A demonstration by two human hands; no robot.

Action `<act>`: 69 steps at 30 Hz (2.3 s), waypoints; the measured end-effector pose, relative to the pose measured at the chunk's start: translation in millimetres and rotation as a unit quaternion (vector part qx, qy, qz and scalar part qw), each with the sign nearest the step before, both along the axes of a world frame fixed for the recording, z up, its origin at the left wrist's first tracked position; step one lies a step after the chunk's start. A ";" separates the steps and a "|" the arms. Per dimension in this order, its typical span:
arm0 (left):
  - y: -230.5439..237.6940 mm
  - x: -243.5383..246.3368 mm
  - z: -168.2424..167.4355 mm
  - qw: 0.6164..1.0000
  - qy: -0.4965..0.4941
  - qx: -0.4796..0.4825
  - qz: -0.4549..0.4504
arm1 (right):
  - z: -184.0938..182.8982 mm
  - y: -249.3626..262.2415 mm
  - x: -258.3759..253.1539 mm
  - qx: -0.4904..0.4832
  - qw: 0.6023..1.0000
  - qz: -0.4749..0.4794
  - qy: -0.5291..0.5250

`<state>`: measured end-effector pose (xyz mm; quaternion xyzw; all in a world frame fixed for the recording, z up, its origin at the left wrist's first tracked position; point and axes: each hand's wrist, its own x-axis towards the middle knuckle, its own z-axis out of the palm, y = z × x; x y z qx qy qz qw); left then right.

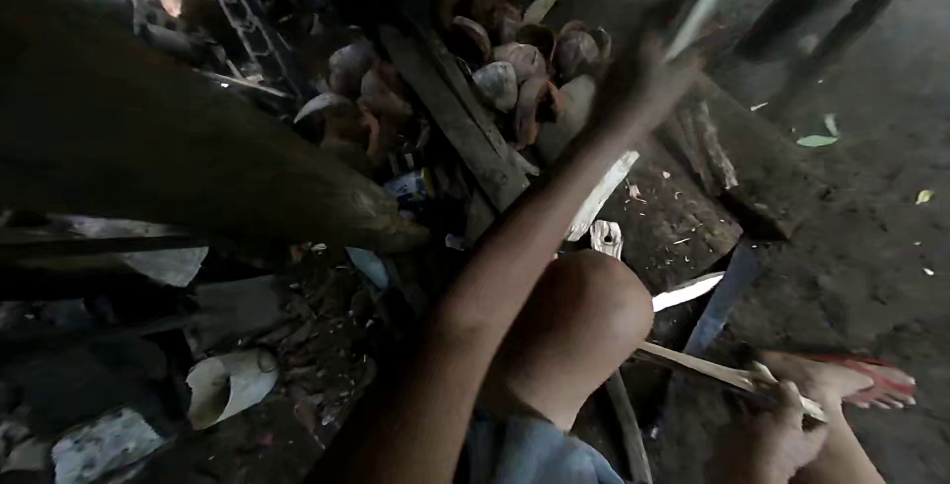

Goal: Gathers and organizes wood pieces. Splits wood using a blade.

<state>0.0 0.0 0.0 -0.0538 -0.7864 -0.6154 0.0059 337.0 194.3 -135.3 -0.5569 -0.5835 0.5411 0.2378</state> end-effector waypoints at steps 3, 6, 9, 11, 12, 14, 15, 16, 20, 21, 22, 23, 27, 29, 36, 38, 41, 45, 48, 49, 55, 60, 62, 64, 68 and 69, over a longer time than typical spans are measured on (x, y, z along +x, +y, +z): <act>-77.2 42.2 -92.2 0.989 -0.124 -0.015 0.074 | -51.6 53.8 24.5 0.017 0.997 0.060 0.054; -150.3 68.6 -170.2 0.953 -0.245 -0.019 0.178 | -57.8 62.8 26.9 0.020 0.996 0.073 0.055; -208.6 76.4 -212.3 0.924 -0.259 -0.052 0.278 | -57.4 57.8 26.5 0.025 0.995 0.087 0.047; -231.8 74.3 -218.1 0.912 -0.248 -0.036 0.323 | -56.8 50.5 23.7 0.018 0.996 0.076 0.043; -240.3 72.5 -219.5 0.914 -0.238 -0.024 0.328 | -57.8 47.9 23.8 0.010 0.997 0.070 0.038; -250.9 68.7 -225.7 0.911 -0.226 -0.065 0.339 | -65.2 47.0 25.2 0.008 0.996 0.079 0.035; -249.9 68.8 -226.9 0.907 -0.226 -0.115 0.336 | -70.2 48.1 26.0 0.009 0.996 0.083 0.036; -243.7 71.7 -227.4 0.904 -0.221 -0.166 0.327 | -75.4 50.3 27.2 0.009 0.996 0.084 0.036; -196.5 106.9 -260.8 0.914 -0.189 -0.254 0.253 | -71.5 42.8 26.5 0.009 0.997 0.074 0.009; -184.5 117.8 -271.0 0.911 -0.212 -0.255 0.246 | -68.6 41.1 26.8 0.010 0.997 0.074 0.005; -173.3 128.1 -280.8 0.905 -0.240 -0.245 0.251 | -67.1 41.6 28.5 0.013 0.997 0.077 0.003; -164.5 136.9 -290.8 0.900 -0.264 -0.234 0.258 | -66.9 43.6 31.2 0.020 0.996 0.083 -0.001; -153.1 143.0 -306.9 0.886 -0.332 -0.163 0.278 | -68.0 53.8 41.9 0.043 0.995 0.087 -0.026; -158.3 132.7 -299.6 0.876 -0.380 -0.145 0.261 | -76.1 58.8 49.5 0.056 0.994 0.091 -0.034; -164.4 115.6 -288.6 0.859 -0.435 -0.159 0.220 | -74.4 38.8 45.8 0.015 0.994 0.090 -0.054; -166.7 109.8 -281.4 0.866 -0.420 -0.192 0.191 | -79.1 40.3 47.2 0.022 0.993 0.100 -0.060; -162.2 89.1 -264.4 0.873 -0.369 -0.256 0.188 | -84.9 39.9 43.8 0.026 0.994 0.098 -0.042; -147.2 64.4 -266.2 0.883 -0.359 -0.201 0.227 | -87.4 36.1 42.0 0.015 0.994 0.096 -0.047; -141.3 49.9 -278.2 0.879 -0.363 -0.170 0.257 | -93.6 35.1 45.4 0.015 0.993 0.104 -0.046; -141.9 44.7 -281.2 0.881 -0.361 -0.158 0.260 | -92.2 33.8 45.8 0.013 0.993 0.109 -0.050; -132.8 3.2 -263.3 0.887 -0.342 -0.015 0.309 | -82.4 32.7 43.8 0.041 0.988 0.119 -0.089; -122.2 -17.0 -292.9 0.877 -0.332 -0.064 0.342 | -116.2 38.5 45.6 0.065 0.987 0.127 -0.073; -117.3 -20.6 -291.7 0.872 -0.332 -0.081 0.351 | -116.3 36.3 42.0 0.077 0.985 0.131 -0.083; -120.3 -18.3 -289.2 0.873 -0.314 -0.053 0.369 | -86.4 23.8 27.4 0.043 0.985 0.130 -0.101; -141.4 8.0 -286.7 0.891 -0.216 -0.071 0.392 | -63.8 13.1 19.6 0.070 0.982 0.147 -0.092; -148.3 18.2 -286.2 0.899 -0.189 -0.073 0.388 | -61.8 8.0 17.8 0.116 0.980 0.143 -0.078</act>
